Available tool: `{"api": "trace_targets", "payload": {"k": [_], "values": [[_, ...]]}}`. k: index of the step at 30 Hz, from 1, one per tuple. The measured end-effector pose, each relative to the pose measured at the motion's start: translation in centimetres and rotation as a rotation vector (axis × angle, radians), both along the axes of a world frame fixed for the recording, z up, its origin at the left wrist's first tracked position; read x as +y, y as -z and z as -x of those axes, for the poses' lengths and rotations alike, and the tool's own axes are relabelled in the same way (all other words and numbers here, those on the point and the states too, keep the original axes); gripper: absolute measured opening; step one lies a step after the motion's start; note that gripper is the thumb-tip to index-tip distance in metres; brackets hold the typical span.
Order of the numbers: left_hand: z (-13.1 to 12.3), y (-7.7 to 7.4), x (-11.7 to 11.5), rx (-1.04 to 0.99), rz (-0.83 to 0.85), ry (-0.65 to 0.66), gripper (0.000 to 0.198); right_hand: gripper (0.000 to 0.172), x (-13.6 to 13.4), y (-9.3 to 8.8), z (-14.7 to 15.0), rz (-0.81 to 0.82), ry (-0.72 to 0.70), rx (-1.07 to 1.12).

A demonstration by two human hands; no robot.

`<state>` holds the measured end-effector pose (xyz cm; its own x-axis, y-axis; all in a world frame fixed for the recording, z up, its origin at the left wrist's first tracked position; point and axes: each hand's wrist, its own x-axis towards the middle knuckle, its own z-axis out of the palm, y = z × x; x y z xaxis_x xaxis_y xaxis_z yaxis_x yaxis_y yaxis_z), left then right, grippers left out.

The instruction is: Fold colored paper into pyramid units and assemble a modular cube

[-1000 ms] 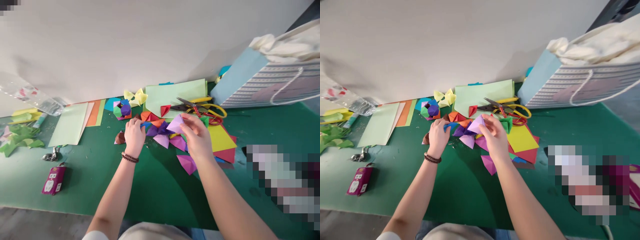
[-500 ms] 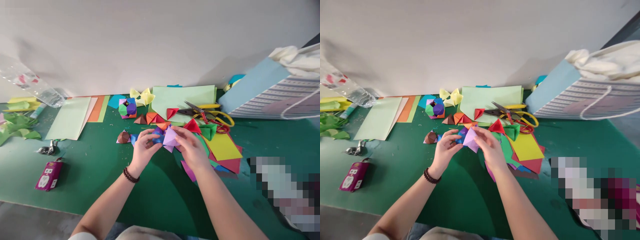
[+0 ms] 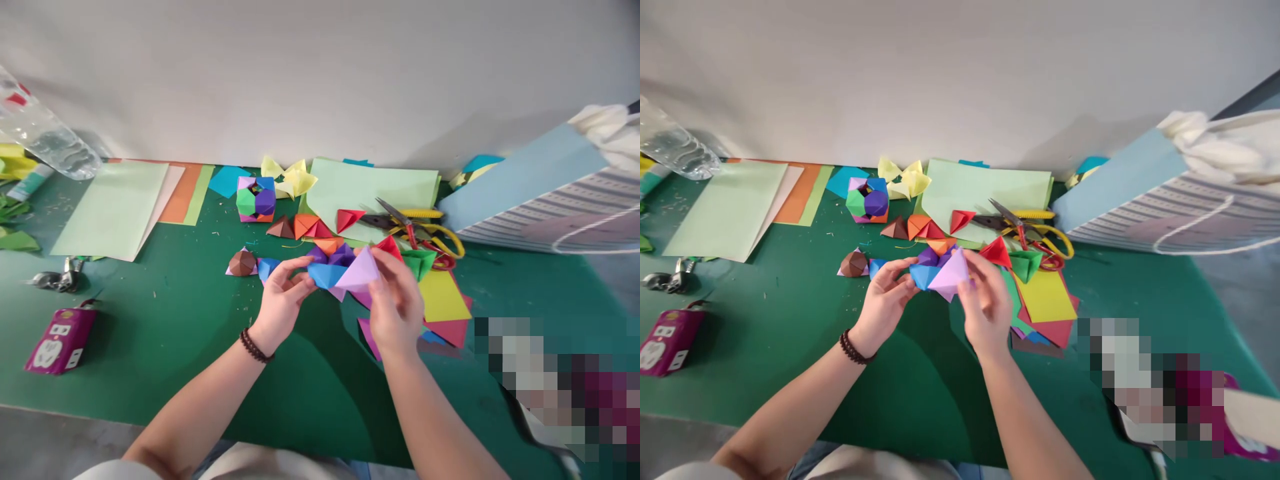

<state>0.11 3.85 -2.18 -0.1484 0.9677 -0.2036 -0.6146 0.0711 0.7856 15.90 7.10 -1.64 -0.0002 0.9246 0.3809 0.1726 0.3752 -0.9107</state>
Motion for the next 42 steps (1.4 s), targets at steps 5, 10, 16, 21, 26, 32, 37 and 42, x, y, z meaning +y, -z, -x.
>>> {"api": "trace_targets", "payload": {"k": [5,10,16,21,26,32,37,42], "values": [[0.06,-0.39,-0.13,-0.062,0.002,0.047,0.039,0.044,-0.36,-0.5,0.14,-0.274,-0.103,-0.385],[-0.05,-0.11,-0.2,-0.098,0.035,0.111,0.044,0.04,-0.13,-0.58,0.13,-0.278,-0.121,-0.446],[-0.06,0.34,-0.06,-0.193,0.013,0.137,0.045,0.041,0.05,0.1,0.18,-0.231,-0.105,-0.447],[0.04,-0.07,-0.07,-0.234,0.04,0.175,0.035,0.04,0.33,0.08,-0.07,-0.226,-0.139,-0.341],[0.1,-0.14,-0.09,-0.082,0.041,0.105,0.029,0.036,0.45,-0.62,-0.05,-0.264,-0.186,-0.411],[0.11,0.28,-0.12,0.015,0.001,0.053,0.029,0.032,0.17,-0.33,0.12,0.017,-0.226,-0.273],[0.0,0.2,-0.36,0.183,-0.06,0.065,0.019,0.032,0.34,-0.26,0.18,0.286,-0.238,-0.067],[0.07,-0.21,-0.63,0.628,-0.317,-0.031,0.009,0.033,0.52,-0.05,0.02,0.46,-0.246,0.063]]}}
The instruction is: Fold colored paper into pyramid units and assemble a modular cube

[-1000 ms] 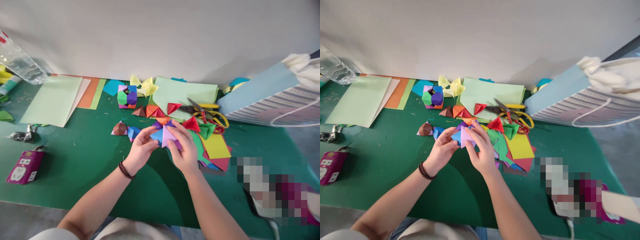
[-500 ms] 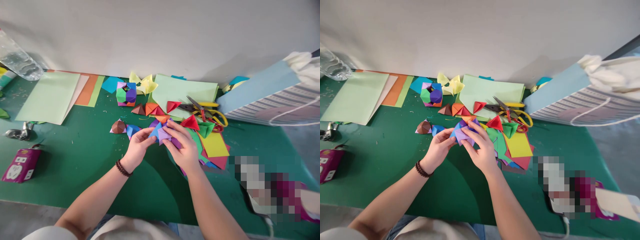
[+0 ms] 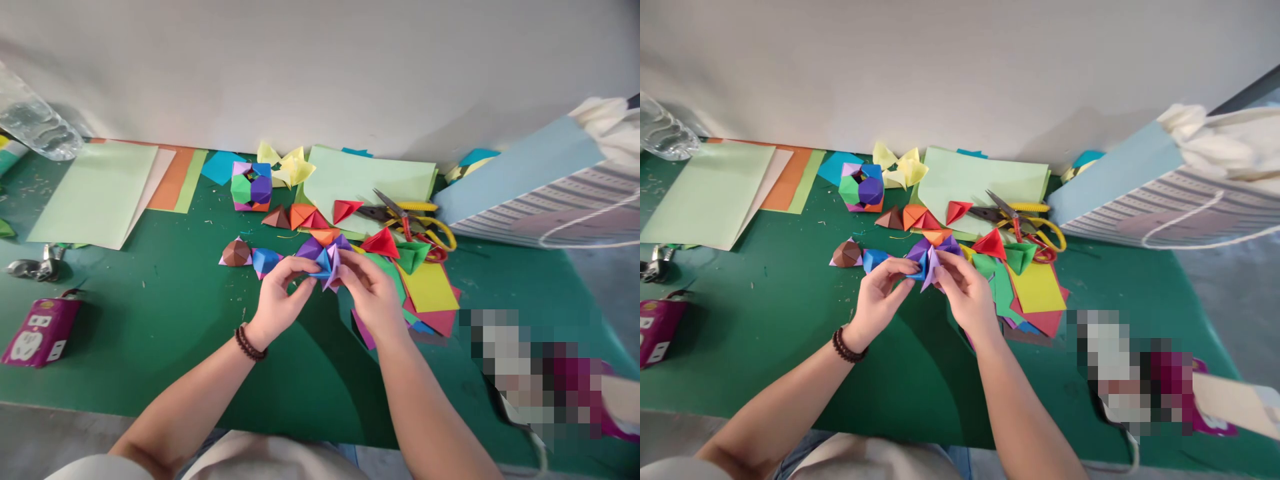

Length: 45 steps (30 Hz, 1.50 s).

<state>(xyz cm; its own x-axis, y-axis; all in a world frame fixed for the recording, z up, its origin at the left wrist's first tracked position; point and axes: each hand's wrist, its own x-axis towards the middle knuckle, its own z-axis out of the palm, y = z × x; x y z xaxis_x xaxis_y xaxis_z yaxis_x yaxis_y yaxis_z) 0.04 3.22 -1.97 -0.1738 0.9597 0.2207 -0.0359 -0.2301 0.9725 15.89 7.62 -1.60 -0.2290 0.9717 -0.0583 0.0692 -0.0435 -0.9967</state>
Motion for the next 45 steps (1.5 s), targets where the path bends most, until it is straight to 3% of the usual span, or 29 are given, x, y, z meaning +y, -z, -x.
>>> {"api": "trace_targets", "payload": {"k": [3,5,16,21,26,29,32,35,40,45], "values": [[0.1,0.1,-0.2,0.359,-0.265,-0.12,0.019,0.04,-0.1,0.5,-0.3,0.092,-0.104,0.088],[0.1,0.2,-0.3,0.475,-0.35,-0.162,0.024,0.043,-0.1,0.6,-0.5,0.118,-0.176,0.144],[-0.6,0.7,-0.3,0.486,-0.32,-0.01,0.031,0.036,0.1,-0.4,-0.2,-0.061,-0.078,0.008],[-0.6,0.4,-0.4,0.453,-0.316,0.006,0.026,0.031,0.0,-0.2,0.0,-0.221,0.001,-0.206],[-0.8,0.4,-0.6,0.362,-0.306,0.007,0.039,0.027,-0.2,0.1,0.2,-0.158,0.08,-0.176],[-1.1,0.5,-0.7,0.144,-0.186,0.054,0.054,0.027,-0.3,0.1,0.3,-0.118,0.097,-0.123],[-1.3,0.6,-0.9,-0.061,-0.027,0.122,0.048,0.025,-0.3,-0.1,0.3,-0.118,0.072,-0.164],[-1.5,0.6,-1.0,-0.12,0.053,0.18,0.044,0.023,-0.1,-0.4,0.1,-0.193,0.045,-0.299],[-1.8,0.9,-1.4,-0.156,0.05,0.24,0.055,0.035,0.3,-0.1,-0.6,-0.4,0.081,-0.528],[-1.7,0.7,-1.2,-0.253,0.075,0.202,0.05,0.047,0.3,0.5,-0.9,-0.393,0.116,-0.526]]}}
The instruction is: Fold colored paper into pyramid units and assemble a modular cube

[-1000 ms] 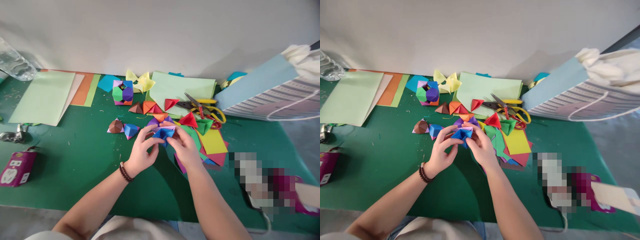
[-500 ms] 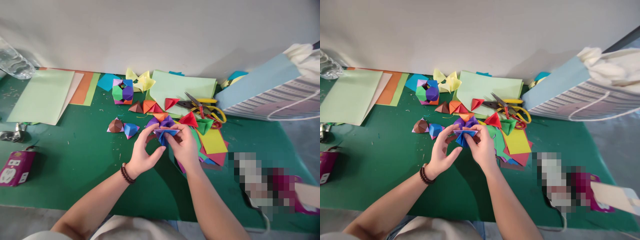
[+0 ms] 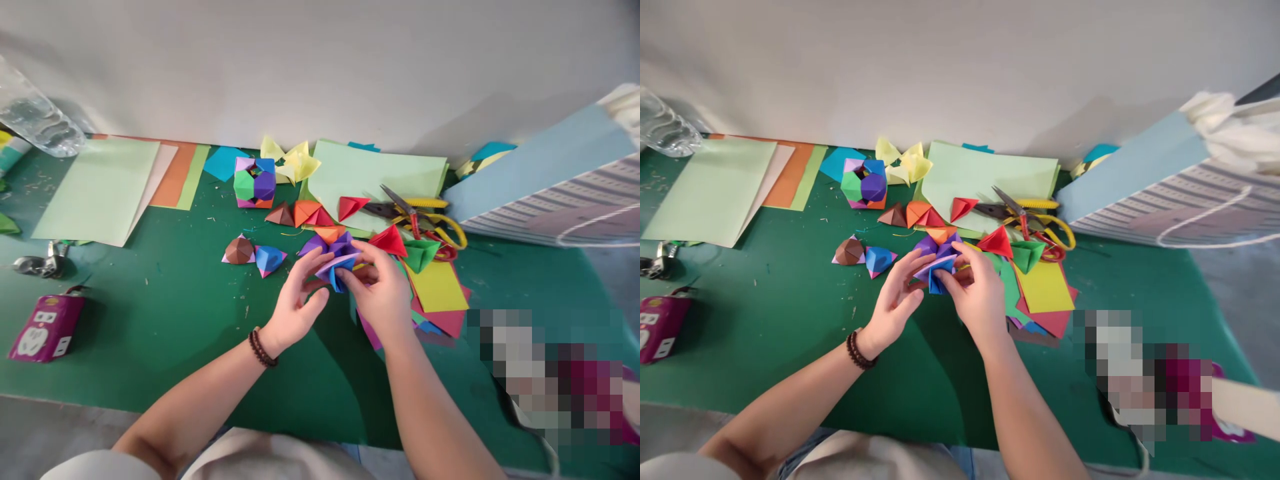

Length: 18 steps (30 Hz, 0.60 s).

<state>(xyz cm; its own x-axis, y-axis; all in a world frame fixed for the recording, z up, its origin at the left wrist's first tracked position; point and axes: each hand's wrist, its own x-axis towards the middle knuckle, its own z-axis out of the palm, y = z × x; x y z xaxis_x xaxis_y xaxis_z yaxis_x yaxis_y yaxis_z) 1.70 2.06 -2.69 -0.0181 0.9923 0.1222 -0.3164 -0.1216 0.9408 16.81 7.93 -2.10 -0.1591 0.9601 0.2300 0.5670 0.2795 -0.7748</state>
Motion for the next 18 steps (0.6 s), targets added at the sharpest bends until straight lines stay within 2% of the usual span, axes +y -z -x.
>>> {"api": "trace_targets", "payload": {"k": [5,10,18], "values": [[0.2,-0.7,0.5,-0.02,0.13,-0.039,0.031,0.036,0.0,-0.4,0.0,-0.167,-0.016,-0.074],[0.2,-0.7,0.9,-0.038,0.219,-0.041,0.03,0.016,0.0,-0.9,0.1,-0.364,-0.068,-0.172],[0.6,0.3,1.2,-0.005,0.3,-0.085,0.034,0.012,0.0,-1.1,0.1,-0.42,-0.095,-0.179]]}}
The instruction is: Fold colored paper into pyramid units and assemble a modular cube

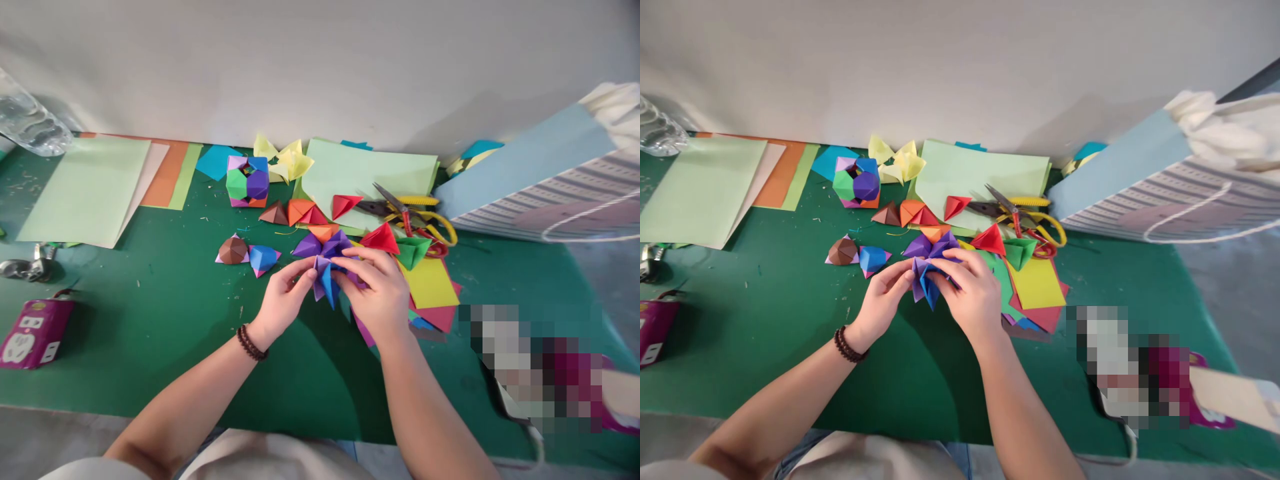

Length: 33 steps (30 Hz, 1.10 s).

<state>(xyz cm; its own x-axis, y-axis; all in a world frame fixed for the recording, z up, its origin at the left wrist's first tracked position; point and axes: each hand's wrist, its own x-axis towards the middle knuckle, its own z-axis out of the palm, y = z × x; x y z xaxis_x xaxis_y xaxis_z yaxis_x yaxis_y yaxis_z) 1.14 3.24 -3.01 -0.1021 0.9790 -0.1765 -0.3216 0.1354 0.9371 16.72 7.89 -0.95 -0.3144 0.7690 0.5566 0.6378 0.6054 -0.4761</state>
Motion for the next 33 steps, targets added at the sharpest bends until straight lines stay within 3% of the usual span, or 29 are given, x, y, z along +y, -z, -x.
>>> {"api": "trace_targets", "payload": {"k": [8,13,19,23,27,33], "values": [[0.2,-0.2,0.0,-0.145,0.092,0.089,0.043,0.013,0.2,0.1,-0.2,-0.04,-0.057,-0.083],[0.2,-0.9,-0.2,0.0,0.042,0.175,0.036,0.017,0.1,0.5,-0.1,-0.085,-0.082,-0.139],[0.1,-1.0,-0.1,0.103,0.032,0.06,0.03,0.027,-0.2,0.1,0.2,-0.018,-0.067,0.058],[0.3,-1.0,0.1,0.124,0.016,-0.039,0.028,0.034,-0.7,-0.1,0.7,0.054,-0.128,0.041],[0.1,-0.9,0.0,0.045,0.018,-0.066,0.018,0.022,-0.9,0.3,1.2,0.127,-0.094,0.058],[-0.1,-0.7,0.0,-0.187,0.098,-0.035,0.024,0.025,-0.5,0.9,1.1,0.281,-0.075,0.087]]}}
